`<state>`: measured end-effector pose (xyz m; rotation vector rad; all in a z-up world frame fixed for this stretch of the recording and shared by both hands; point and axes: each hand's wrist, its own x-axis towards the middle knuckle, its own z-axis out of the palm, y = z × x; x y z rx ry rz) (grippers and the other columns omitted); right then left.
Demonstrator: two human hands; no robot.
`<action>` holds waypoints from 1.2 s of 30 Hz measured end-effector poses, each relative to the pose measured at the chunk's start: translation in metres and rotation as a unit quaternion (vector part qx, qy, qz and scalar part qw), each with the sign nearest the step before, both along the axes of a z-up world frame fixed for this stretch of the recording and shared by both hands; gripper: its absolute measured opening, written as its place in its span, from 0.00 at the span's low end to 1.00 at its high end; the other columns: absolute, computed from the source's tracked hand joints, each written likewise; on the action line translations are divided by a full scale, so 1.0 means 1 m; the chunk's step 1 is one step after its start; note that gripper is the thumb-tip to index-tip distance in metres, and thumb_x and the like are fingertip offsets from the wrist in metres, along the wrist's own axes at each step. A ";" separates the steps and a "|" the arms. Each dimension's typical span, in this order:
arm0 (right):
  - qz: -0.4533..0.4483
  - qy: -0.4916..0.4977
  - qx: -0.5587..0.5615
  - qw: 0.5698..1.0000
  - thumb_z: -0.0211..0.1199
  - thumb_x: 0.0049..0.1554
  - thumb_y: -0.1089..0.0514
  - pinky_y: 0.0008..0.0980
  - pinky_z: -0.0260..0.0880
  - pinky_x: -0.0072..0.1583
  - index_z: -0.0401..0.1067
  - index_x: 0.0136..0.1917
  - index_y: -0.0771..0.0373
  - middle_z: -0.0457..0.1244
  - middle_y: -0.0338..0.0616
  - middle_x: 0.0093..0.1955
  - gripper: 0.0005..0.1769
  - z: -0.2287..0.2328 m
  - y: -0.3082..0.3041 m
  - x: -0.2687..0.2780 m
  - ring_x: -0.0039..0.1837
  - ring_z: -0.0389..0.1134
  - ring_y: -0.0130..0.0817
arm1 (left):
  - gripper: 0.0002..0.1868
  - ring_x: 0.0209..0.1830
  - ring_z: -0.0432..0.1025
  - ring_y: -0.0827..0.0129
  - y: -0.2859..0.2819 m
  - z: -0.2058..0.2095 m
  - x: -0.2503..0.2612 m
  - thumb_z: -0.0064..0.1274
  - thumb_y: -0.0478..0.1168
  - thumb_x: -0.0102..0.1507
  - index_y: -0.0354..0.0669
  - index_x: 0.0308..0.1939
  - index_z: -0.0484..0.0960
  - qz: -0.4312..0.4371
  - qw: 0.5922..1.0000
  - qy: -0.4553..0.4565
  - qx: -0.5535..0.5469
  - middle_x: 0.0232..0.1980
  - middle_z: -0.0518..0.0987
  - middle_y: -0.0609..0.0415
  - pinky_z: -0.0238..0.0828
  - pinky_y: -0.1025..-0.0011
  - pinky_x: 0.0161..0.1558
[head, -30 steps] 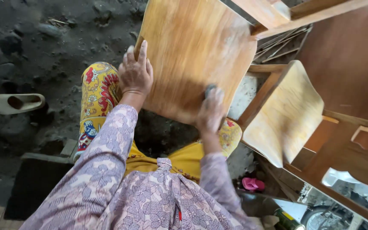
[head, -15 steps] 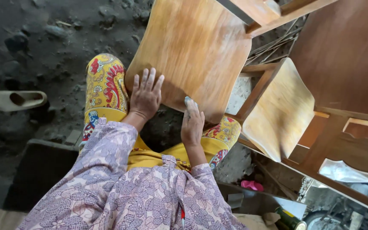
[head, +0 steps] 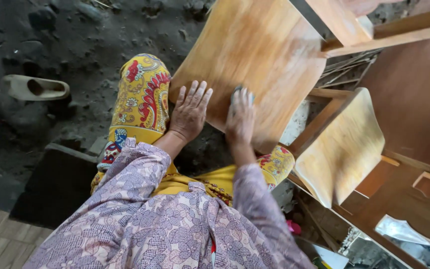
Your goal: The person sits on the floor and sands the surface of a wooden chair seat using a sanding block. They hold the chair steady with one hand while moving the sanding block back and forth across the wood with the other hand.
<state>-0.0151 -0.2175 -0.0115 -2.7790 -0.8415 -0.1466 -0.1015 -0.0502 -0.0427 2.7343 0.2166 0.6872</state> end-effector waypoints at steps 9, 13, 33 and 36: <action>-0.033 -0.002 -0.001 0.999 0.51 0.66 0.49 0.55 0.64 0.66 0.60 0.79 0.49 0.52 0.44 0.81 0.29 -0.049 0.011 0.134 0.80 0.52 0.51 | 0.33 0.79 0.56 0.54 0.002 0.013 -0.001 0.49 0.41 0.61 0.48 0.72 0.71 -0.019 0.998 0.035 -0.049 0.77 0.66 0.48 0.45 0.51 0.77; -0.010 -0.040 0.031 0.999 0.52 0.65 0.53 0.50 0.63 0.67 0.62 0.78 0.51 0.53 0.48 0.80 0.28 -0.021 0.018 0.092 0.79 0.54 0.52 | 0.35 0.79 0.55 0.52 0.002 0.014 -0.001 0.50 0.40 0.60 0.48 0.74 0.69 -0.029 0.996 0.028 -0.080 0.78 0.64 0.48 0.44 0.50 0.77; -0.039 -0.056 -0.038 0.997 0.48 0.66 0.52 0.48 0.56 0.74 0.57 0.81 0.46 0.51 0.42 0.82 0.30 -0.033 0.048 0.149 0.82 0.50 0.43 | 0.30 0.76 0.60 0.49 -0.001 0.057 0.019 0.46 0.50 0.68 0.48 0.74 0.68 0.020 0.946 0.033 -0.322 0.76 0.66 0.45 0.50 0.45 0.74; -0.048 0.009 0.040 0.998 0.51 0.66 0.58 0.52 0.61 0.71 0.59 0.79 0.50 0.51 0.44 0.81 0.29 -0.020 0.068 0.216 0.82 0.50 0.53 | 0.31 0.81 0.52 0.51 0.008 0.072 0.017 0.41 0.49 0.72 0.44 0.77 0.58 -0.017 0.936 0.111 -0.333 0.80 0.58 0.45 0.44 0.47 0.77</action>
